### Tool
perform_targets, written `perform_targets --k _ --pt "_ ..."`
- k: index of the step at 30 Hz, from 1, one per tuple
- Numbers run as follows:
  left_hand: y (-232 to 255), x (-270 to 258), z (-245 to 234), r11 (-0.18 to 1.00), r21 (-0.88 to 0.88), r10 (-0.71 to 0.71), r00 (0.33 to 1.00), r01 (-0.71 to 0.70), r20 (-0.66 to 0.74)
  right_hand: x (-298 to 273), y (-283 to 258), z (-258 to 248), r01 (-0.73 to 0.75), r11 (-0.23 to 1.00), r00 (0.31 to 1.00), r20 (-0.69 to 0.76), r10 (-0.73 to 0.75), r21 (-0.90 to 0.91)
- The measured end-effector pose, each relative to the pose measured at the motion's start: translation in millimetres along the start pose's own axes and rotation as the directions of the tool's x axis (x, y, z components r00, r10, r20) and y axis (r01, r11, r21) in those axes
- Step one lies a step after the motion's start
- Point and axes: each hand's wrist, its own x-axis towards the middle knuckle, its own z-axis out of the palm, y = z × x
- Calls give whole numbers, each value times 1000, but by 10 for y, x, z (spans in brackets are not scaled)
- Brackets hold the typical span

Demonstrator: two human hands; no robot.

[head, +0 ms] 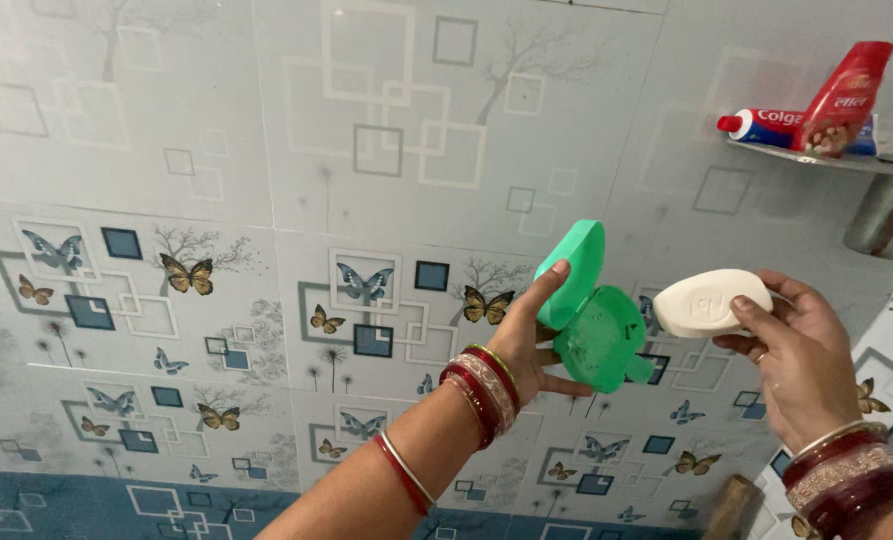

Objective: The person organizes bathroom supplies by placing a green pouch into a bucket, then arranging a pump soap bottle, a red tube, and a bar of soap into a green soap dish on a wall-mounted shelf. The person also handles a small blue box and places it into the bucket.

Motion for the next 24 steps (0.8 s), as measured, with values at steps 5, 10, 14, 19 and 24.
perform_targets --k 5,10,14,19,24 --pt "-7 32 20 999 40 -12 1000 13 -15 -17 -69 71 58 995 998 6 -58 -83" --pt "-12 83 67 925 359 174 978 -123 -113 -50 -76 113 68 995 995 -64 -73 -75" --pt "199 124 -52 351 844 747 665 -405 8 -49 -14 28 102 994 989 -106 -106 -44" --pt "810 283 -496 -677 736 732 121 20 670 -19 258 -202 124 991 981 -145 -129 -41" --pt "956 576 -772 -773 617 554 633 148 542 142 681 -458 83 991 982 -162 -99 -102"
